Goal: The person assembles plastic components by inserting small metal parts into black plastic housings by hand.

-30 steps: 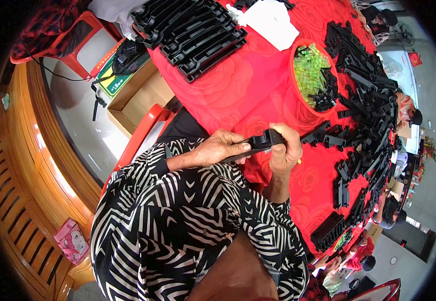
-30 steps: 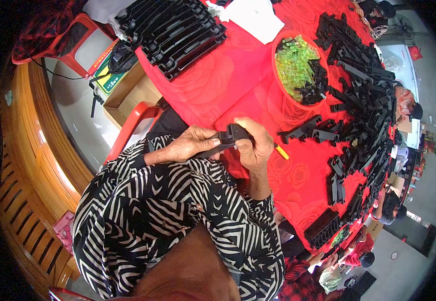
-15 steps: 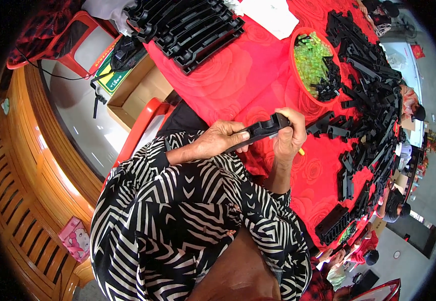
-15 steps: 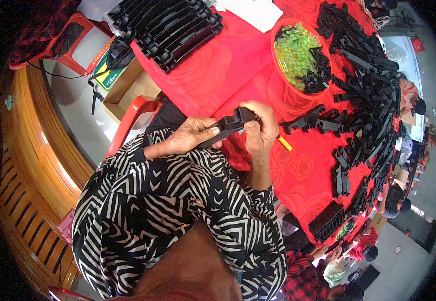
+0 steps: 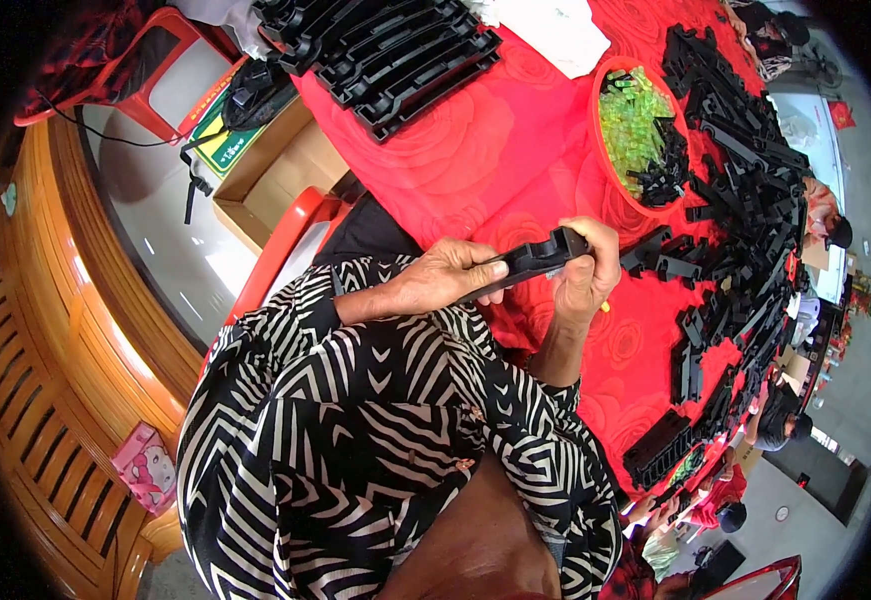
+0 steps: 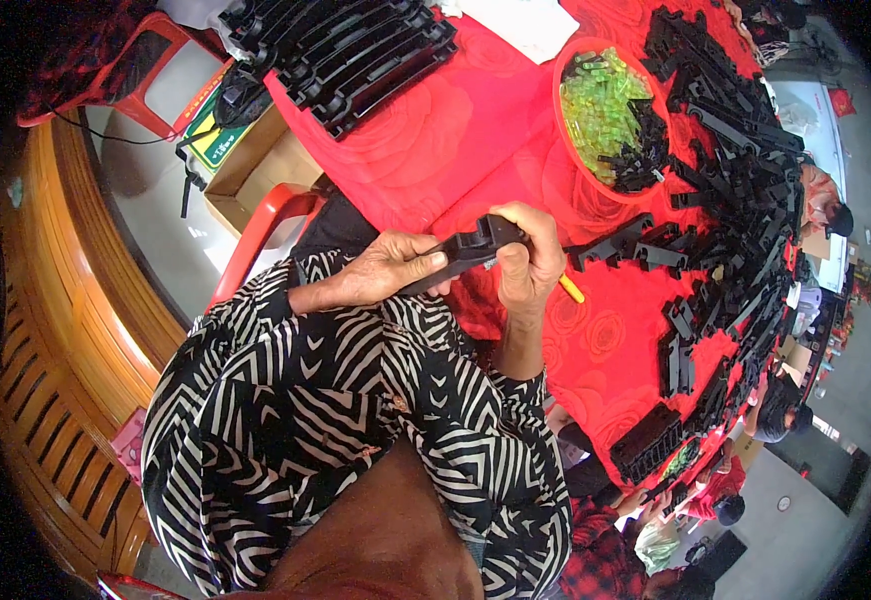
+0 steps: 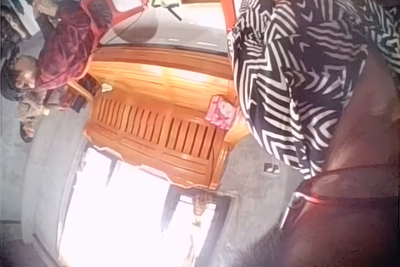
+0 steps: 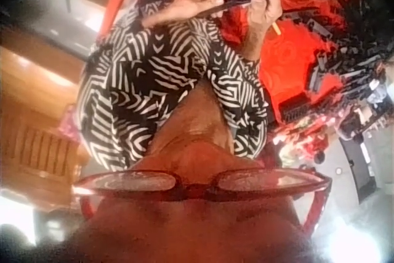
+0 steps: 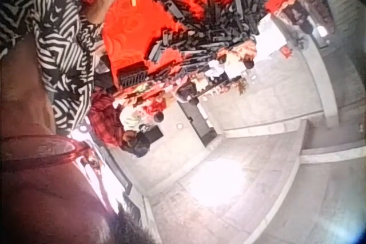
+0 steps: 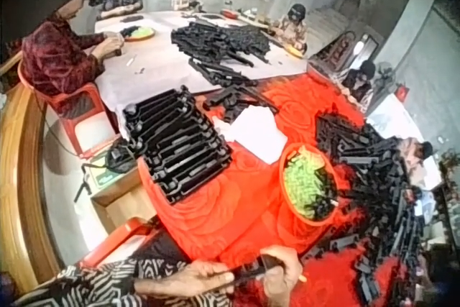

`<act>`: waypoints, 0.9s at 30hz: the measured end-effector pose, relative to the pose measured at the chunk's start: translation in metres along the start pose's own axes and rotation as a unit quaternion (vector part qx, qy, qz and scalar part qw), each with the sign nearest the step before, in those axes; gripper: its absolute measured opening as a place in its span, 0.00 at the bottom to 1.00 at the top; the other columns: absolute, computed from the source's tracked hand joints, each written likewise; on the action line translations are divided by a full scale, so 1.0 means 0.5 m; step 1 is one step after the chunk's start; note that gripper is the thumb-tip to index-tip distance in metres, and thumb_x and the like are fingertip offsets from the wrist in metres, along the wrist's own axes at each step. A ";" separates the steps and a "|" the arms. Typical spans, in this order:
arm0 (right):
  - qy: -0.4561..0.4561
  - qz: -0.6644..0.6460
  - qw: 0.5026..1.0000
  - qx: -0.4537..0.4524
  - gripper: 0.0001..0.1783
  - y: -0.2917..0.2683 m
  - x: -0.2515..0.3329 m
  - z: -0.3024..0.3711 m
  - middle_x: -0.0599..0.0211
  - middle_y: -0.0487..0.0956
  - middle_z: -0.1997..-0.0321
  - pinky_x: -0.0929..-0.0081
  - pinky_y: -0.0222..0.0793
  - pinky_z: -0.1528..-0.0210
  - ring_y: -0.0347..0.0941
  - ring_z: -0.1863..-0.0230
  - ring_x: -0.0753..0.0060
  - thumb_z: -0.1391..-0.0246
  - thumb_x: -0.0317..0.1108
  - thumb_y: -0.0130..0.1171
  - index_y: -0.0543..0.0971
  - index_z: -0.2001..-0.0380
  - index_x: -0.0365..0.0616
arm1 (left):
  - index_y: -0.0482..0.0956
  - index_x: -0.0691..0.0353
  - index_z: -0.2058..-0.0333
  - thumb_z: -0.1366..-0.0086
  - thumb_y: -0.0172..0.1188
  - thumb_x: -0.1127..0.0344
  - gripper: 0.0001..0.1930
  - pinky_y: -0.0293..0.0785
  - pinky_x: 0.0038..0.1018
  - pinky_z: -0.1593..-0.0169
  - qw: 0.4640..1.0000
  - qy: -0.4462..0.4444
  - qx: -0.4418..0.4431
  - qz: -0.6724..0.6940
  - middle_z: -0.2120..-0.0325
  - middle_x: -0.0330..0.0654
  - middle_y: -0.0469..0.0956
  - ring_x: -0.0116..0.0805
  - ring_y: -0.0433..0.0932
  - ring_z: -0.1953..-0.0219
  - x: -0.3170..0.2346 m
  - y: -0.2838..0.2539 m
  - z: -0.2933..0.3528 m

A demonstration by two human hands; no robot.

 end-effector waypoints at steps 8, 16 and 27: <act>0.019 -0.001 1.000 -0.003 0.27 0.005 0.009 0.009 0.62 0.70 0.64 0.81 0.61 0.68 0.64 0.70 0.78 0.48 0.50 0.51 0.70 0.64 0.32 | 0.75 0.67 0.69 0.36 0.49 0.60 0.14 0.69 0.17 0.68 1.000 -0.006 0.014 0.007 0.79 0.36 0.75 0.20 0.72 0.75 -0.003 0.000 0.002; 0.013 -0.014 1.000 0.007 0.26 -0.006 0.021 0.009 0.63 0.74 0.66 0.81 0.63 0.67 0.68 0.69 0.77 0.48 0.51 0.52 0.72 0.63 0.34 | 0.76 0.67 0.69 0.37 0.50 0.60 0.14 0.69 0.17 0.68 0.999 0.010 0.044 -0.006 0.79 0.36 0.75 0.20 0.72 0.75 -0.015 0.007 -0.001; 0.029 -0.069 0.997 -0.022 0.27 -0.009 -0.026 0.007 0.66 0.68 0.65 0.85 0.60 0.68 0.62 0.69 0.82 0.48 0.49 0.52 0.69 0.61 0.31 | 0.74 0.66 0.70 0.36 0.49 0.63 0.12 0.69 0.17 0.68 0.999 -0.016 0.000 -0.045 0.77 0.36 0.74 0.21 0.72 0.74 0.008 -0.018 -0.005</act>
Point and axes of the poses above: each hand's wrist, its own z-axis away from the middle knuckle, its own y-axis out of the palm, x = y × z, the point moved 4 cm from there along -z, towards the middle knuckle
